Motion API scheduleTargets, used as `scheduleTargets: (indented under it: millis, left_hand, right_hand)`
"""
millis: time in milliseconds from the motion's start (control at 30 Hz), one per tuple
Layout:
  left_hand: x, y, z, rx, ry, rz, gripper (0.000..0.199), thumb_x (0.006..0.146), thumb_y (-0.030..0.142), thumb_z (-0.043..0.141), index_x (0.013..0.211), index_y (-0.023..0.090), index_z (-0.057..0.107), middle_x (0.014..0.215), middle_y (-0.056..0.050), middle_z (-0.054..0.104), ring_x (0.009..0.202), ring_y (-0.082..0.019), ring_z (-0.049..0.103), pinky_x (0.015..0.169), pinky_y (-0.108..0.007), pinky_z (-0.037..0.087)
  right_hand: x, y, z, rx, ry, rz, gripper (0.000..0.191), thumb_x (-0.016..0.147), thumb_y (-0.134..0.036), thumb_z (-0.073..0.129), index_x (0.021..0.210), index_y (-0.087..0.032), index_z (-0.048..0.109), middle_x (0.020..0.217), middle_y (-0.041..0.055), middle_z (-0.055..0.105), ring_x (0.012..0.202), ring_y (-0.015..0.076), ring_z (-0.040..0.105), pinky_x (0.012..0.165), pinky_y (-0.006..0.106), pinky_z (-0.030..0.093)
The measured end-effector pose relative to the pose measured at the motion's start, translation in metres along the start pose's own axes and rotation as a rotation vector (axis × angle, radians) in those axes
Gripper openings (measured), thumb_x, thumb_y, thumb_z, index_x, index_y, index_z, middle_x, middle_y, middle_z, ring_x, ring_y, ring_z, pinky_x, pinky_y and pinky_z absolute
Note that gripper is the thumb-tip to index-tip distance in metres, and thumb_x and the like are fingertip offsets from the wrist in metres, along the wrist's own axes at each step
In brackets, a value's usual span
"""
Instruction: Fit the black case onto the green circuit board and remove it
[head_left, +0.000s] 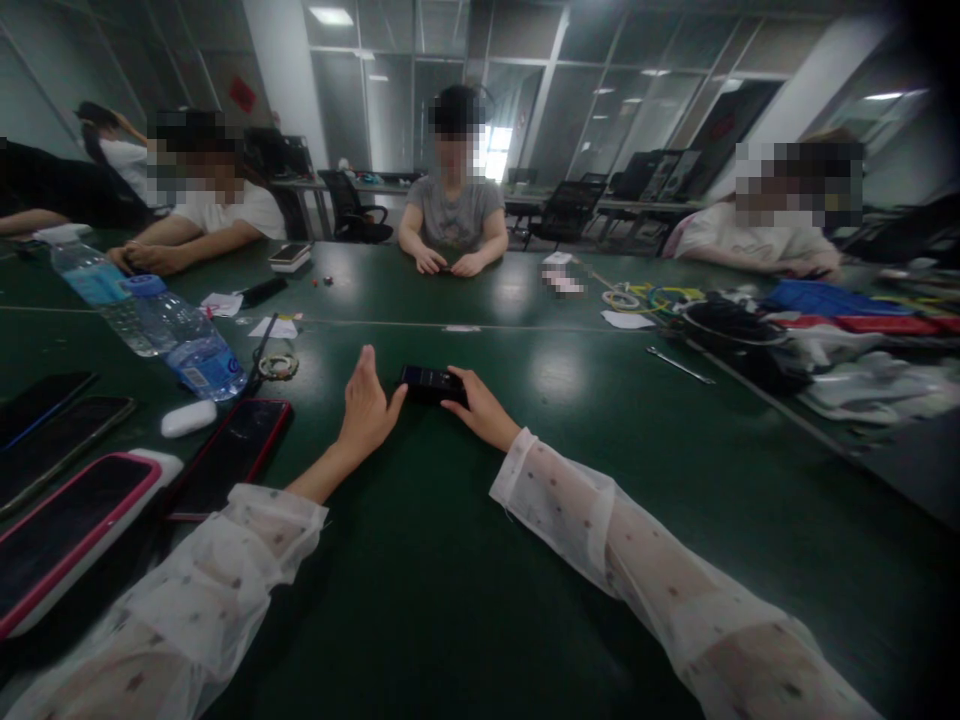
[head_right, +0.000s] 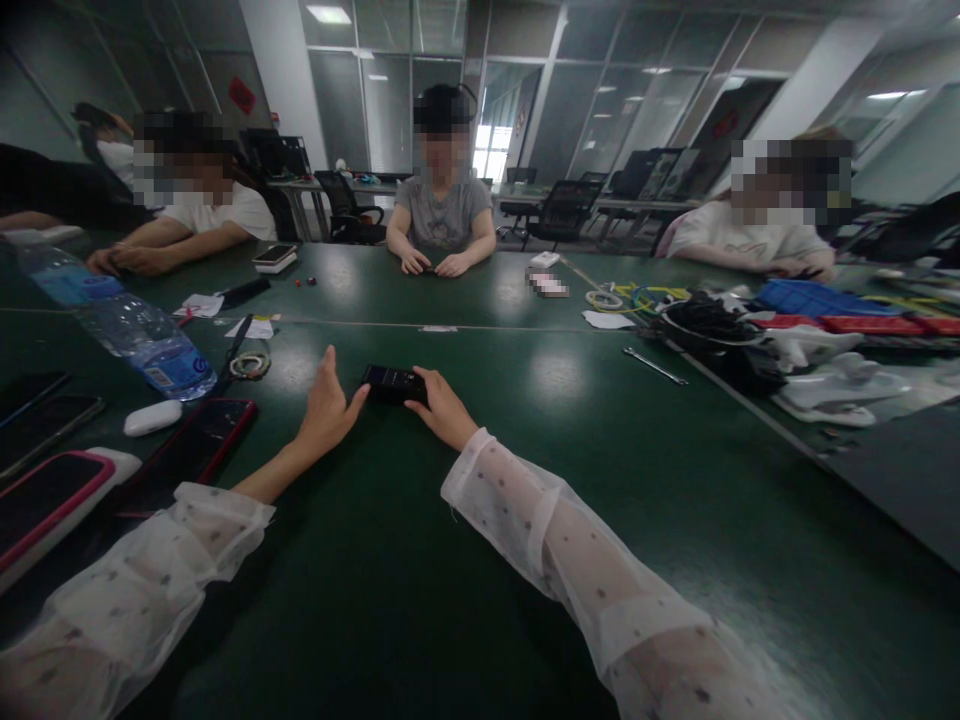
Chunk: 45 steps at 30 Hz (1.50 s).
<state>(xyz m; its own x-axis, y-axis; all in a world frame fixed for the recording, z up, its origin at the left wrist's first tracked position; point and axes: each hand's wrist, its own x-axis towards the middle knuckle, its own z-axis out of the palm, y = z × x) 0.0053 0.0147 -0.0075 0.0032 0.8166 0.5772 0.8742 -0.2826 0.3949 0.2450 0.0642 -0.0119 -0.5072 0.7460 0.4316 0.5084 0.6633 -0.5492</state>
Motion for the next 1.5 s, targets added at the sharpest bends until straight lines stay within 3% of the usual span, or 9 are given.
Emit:
scheduleTargets:
  millis: [67, 133, 233, 300, 633, 967, 1333, 1433, 1500]
  left_hand:
    - [0.0011, 0.0021, -0.0021, 0.002, 0.084, 0.007, 0.078, 0.099, 0.048, 0.039, 0.155, 0.014, -0.003, 0.163, -0.022, 0.01, 0.15, -0.033, 0.015, 0.116, -0.055, 0.025]
    - [0.0009, 0.0031, -0.0013, 0.049, -0.004, 0.026, 0.072, 0.1, 0.047, 0.037, 0.155, 0.013, 0.008, 0.16, -0.022, 0.021, 0.148, -0.033, 0.022, 0.116, -0.054, 0.025]
    - [-0.0013, 0.0025, 0.0037, 0.1, -0.255, 0.077, 0.061, 0.1, 0.047, 0.036, 0.148, 0.011, 0.031, 0.145, -0.02, 0.048, 0.139, -0.033, 0.039, 0.112, -0.052, 0.034]
    - [-0.0026, 0.0018, 0.0064, 0.132, -0.294, 0.079, 0.061, 0.099, 0.045, 0.039, 0.147, 0.007, 0.033, 0.14, -0.021, 0.052, 0.134, -0.033, 0.044, 0.11, -0.05, 0.037]
    - [-0.0024, 0.0032, 0.0039, 0.158, -0.303, 0.089, 0.06, 0.099, 0.041, 0.039, 0.146, 0.004, 0.033, 0.138, -0.021, 0.053, 0.132, -0.032, 0.046, 0.109, -0.049, 0.038]
    - [-0.0023, 0.0024, 0.0047, 0.144, -0.292, 0.094, 0.058, 0.098, 0.041, 0.039, 0.146, 0.009, 0.033, 0.138, -0.02, 0.054, 0.131, -0.032, 0.047, 0.106, -0.051, 0.04]
    - [-0.0023, 0.0025, 0.0052, 0.166, -0.293, 0.099, 0.058, 0.098, 0.04, 0.04, 0.145, 0.006, 0.034, 0.137, -0.02, 0.054, 0.13, -0.032, 0.047, 0.107, -0.049, 0.04]
    - [-0.0032, 0.0019, 0.006, 0.143, -0.298, 0.092, 0.062, 0.099, 0.042, 0.04, 0.148, 0.007, 0.029, 0.138, -0.021, 0.053, 0.131, -0.033, 0.047, 0.107, -0.051, 0.04]
    - [-0.004, 0.0022, 0.0059, 0.12, -0.277, 0.081, 0.07, 0.098, 0.041, 0.042, 0.153, 0.008, 0.016, 0.141, -0.022, 0.05, 0.132, -0.034, 0.046, 0.106, -0.053, 0.04]
  right_hand:
    - [0.0001, -0.0009, -0.0001, 0.0, -0.004, 0.001, 0.062, 0.09, -0.03, 0.062, 0.145, -0.022, 0.034, 0.134, 0.0145, 0.052, 0.126, 0.0292, 0.054, 0.107, 0.055, 0.046]
    - [0.0004, -0.002, 0.0001, 0.004, 0.005, 0.003, 0.062, 0.09, -0.029, 0.063, 0.145, -0.024, 0.034, 0.134, 0.014, 0.051, 0.127, 0.0294, 0.053, 0.107, 0.055, 0.046]
    - [0.001, -0.0032, 0.0009, -0.002, 0.021, 0.002, 0.061, 0.089, -0.027, 0.063, 0.144, -0.022, 0.035, 0.133, 0.0147, 0.052, 0.127, 0.0294, 0.053, 0.108, 0.054, 0.045]
    - [0.0012, -0.003, 0.0012, -0.007, 0.022, -0.001, 0.061, 0.089, -0.026, 0.064, 0.143, -0.021, 0.036, 0.132, 0.0154, 0.053, 0.125, 0.0293, 0.054, 0.108, 0.053, 0.045]
    - [0.0008, -0.0002, -0.0006, 0.036, 0.007, 0.005, 0.062, 0.089, -0.029, 0.064, 0.144, -0.024, 0.035, 0.135, 0.0142, 0.052, 0.129, 0.0295, 0.052, 0.109, 0.055, 0.044]
    - [0.0002, 0.0051, 0.0019, 0.034, 0.001, 0.025, 0.064, 0.089, -0.031, 0.063, 0.145, -0.024, 0.033, 0.135, 0.0136, 0.052, 0.126, 0.0292, 0.054, 0.106, 0.056, 0.047]
    - [0.0014, -0.0023, 0.0002, 0.015, 0.028, -0.013, 0.061, 0.089, -0.026, 0.065, 0.143, -0.022, 0.037, 0.132, 0.0145, 0.053, 0.126, 0.0291, 0.054, 0.109, 0.054, 0.043]
    - [0.0009, -0.0004, 0.0004, 0.02, 0.022, -0.008, 0.061, 0.089, -0.027, 0.064, 0.143, -0.023, 0.036, 0.132, 0.014, 0.053, 0.126, 0.029, 0.054, 0.108, 0.055, 0.044]
    - [0.0005, 0.001, 0.0005, 0.022, 0.016, -0.003, 0.062, 0.089, -0.028, 0.064, 0.144, -0.024, 0.035, 0.134, 0.0141, 0.052, 0.128, 0.0293, 0.053, 0.108, 0.055, 0.044]
